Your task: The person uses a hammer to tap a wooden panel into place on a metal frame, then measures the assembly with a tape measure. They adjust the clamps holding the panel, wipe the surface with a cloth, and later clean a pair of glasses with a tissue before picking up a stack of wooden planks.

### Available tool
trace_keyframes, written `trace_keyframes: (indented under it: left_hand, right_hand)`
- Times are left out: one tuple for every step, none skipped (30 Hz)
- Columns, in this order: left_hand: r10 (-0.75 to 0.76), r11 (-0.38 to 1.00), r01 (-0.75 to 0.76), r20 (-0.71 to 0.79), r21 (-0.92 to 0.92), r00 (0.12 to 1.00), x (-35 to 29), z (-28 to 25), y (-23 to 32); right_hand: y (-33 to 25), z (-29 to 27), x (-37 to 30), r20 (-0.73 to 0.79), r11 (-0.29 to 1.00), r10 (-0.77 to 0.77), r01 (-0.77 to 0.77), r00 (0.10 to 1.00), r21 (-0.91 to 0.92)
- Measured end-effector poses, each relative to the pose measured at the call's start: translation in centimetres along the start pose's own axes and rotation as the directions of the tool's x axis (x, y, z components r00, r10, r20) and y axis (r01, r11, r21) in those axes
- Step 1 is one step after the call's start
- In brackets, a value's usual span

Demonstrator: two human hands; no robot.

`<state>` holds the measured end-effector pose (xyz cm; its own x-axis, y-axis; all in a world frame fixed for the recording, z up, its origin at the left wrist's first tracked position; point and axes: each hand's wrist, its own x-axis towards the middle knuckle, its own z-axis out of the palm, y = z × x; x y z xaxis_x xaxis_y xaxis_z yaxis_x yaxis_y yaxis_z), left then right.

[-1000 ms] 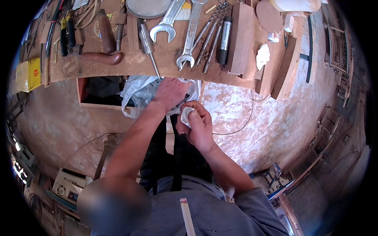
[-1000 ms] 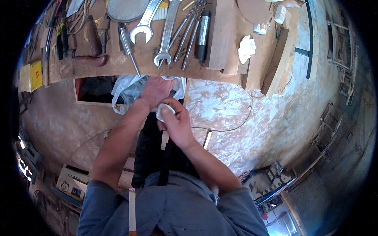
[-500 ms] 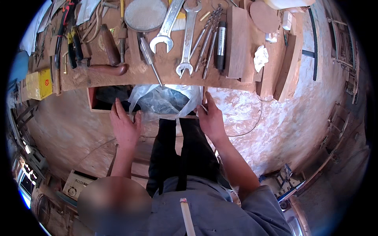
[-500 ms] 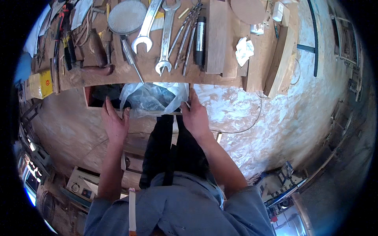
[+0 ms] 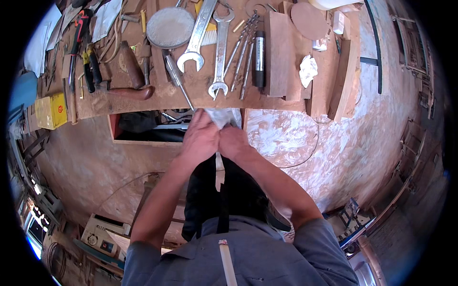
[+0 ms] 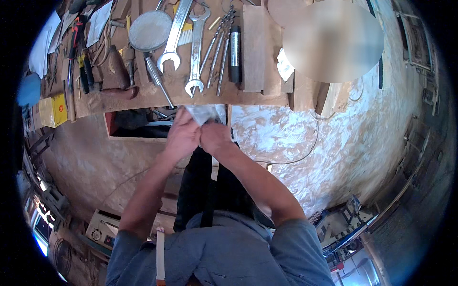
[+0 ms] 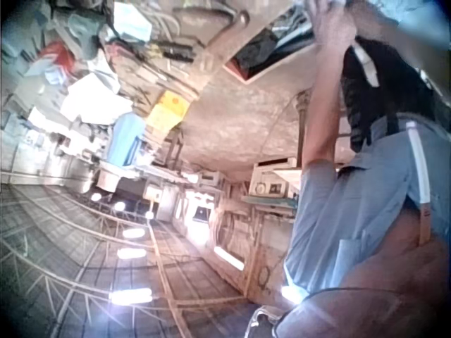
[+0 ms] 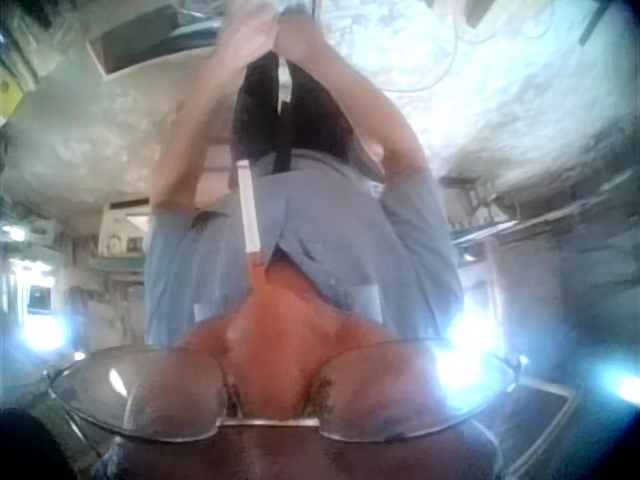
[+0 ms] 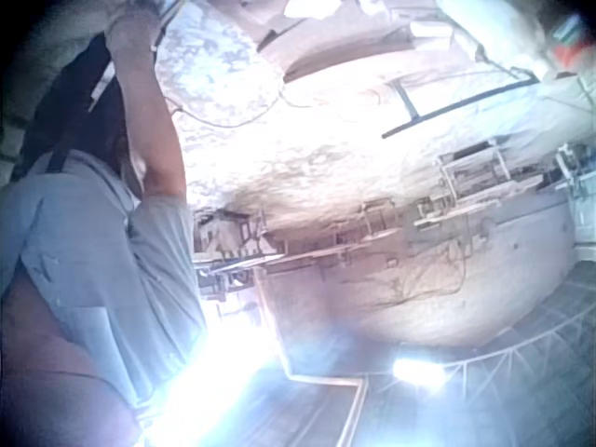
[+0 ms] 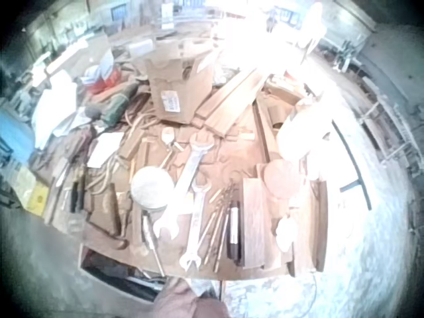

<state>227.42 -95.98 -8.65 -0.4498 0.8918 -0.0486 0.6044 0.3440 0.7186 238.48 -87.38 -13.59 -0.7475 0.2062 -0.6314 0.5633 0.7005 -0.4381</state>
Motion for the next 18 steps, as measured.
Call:
trace_keyframes:
  left_hand:
    - [-0.037,0.999,0.035,0.12,0.016,0.992,0.8,0.4,-0.1]
    - [-0.077,0.997,0.071,0.233,0.036,0.969,1.6,0.9,-0.5]
    - [-0.118,0.993,0.104,0.34,0.06,0.933,2.4,1.3,-0.9]
    - [-0.157,0.987,0.126,0.433,0.099,0.888,2.9,1.6,-1.4]
    - [-0.168,0.981,0.092,0.499,0.173,0.85,3.3,2.1,-1.4]
    - [-0.188,0.968,0.057,0.556,0.245,0.81,3.8,2.6,-1.2]
    - [-0.209,0.95,0.012,0.607,0.312,0.766,4.2,3.3,-1.4]
    - [-0.006,0.912,-0.185,0.463,0.366,0.886,3.4,5.5,-3.4]
    - [-0.077,0.925,-0.111,0.464,0.363,0.882,3.8,6.4,-3.9]
    - [-0.15,0.932,-0.037,0.475,0.361,0.867,4.3,6.5,-3.6]
    - [-0.224,0.932,0.042,0.482,0.36,0.847,4.7,6.6,-3.4]
    - [-0.238,0.945,0.06,0.548,0.322,0.802,5.3,6.3,-3.5]
    - [-0.224,0.946,0.044,0.549,0.322,0.805,5.1,5.7,-2.9]
    - [-0.207,0.945,0.022,0.544,0.327,0.813,5.0,4.9,-2.2]
    - [-0.192,0.943,0.003,0.538,0.332,0.821,4.6,3.9,-1.5]
    - [-0.077,0.979,-0.015,0.436,0.204,0.897,3.8,1.3,-0.1]
    - [0.033,0.996,-0.058,0.31,0.072,0.95,2.1,-1.1,0.9]
    - [-0.074,0.99,0.095,0.192,-0.104,0.979,-1.2,-2.0,0.7]
  right_hand:
    - [0.5,0.8,-0.6,-0.047,0.999,-0.023,0.024,0.999,0.03]
    - [1.5,0.0,-1.3,-0.12,0.983,-0.185,0.182,0.975,-0.036]
    - [2.0,-0.5,-2.6,-0.202,0.986,-0.118,0.139,0.972,0.094]
    - [1.3,-2.3,-4.3,-0.269,0.968,-0.044,0.107,0.962,0.226]
    - [0.9,-3.1,-5.9,-0.328,0.93,0.04,0.085,0.944,0.358]
    - [1.2,-2.2,-7.4,-0.18,0.823,0.156,-0.027,0.971,0.568]
    - [1.5,-1.0,-8.7,-0.011,0.667,0.237,-0.154,0.971,0.729]
    - [1.3,0.1,-10.0,0.227,0.473,0.256,-0.326,0.94,0.818]
    - [1.1,0.8,-10.5,0.453,0.263,0.217,-0.499,0.865,0.826]
    - [0.7,1.1,-10.5,0.515,0.119,0.132,-0.529,0.847,0.84]
    - [0.2,1.4,-10.3,0.563,-0.02,0.035,-0.562,0.826,0.827]
    - [-0.3,1.6,-9.8,0.596,-0.15,-0.07,-0.599,0.8,0.787]
    - [-1.2,2.0,-9.3,0.587,-0.256,-0.089,-0.588,0.805,0.768]
    - [-2.1,2.4,-8.2,0.568,-0.354,-0.107,-0.565,0.816,0.745]
    - [-3.0,2.7,-7.2,0.55,-0.447,-0.125,-0.541,0.826,0.712]
    - [-3.6,3.5,-6.5,0.519,-0.506,-0.075,-0.481,0.851,0.716]
    - [-3.5,4.6,-5.8,0.508,-0.559,-0.056,-0.449,0.859,0.697]
    - [-3.4,5.7,-5.1,0.502,-0.608,-0.039,-0.419,0.864,0.674]
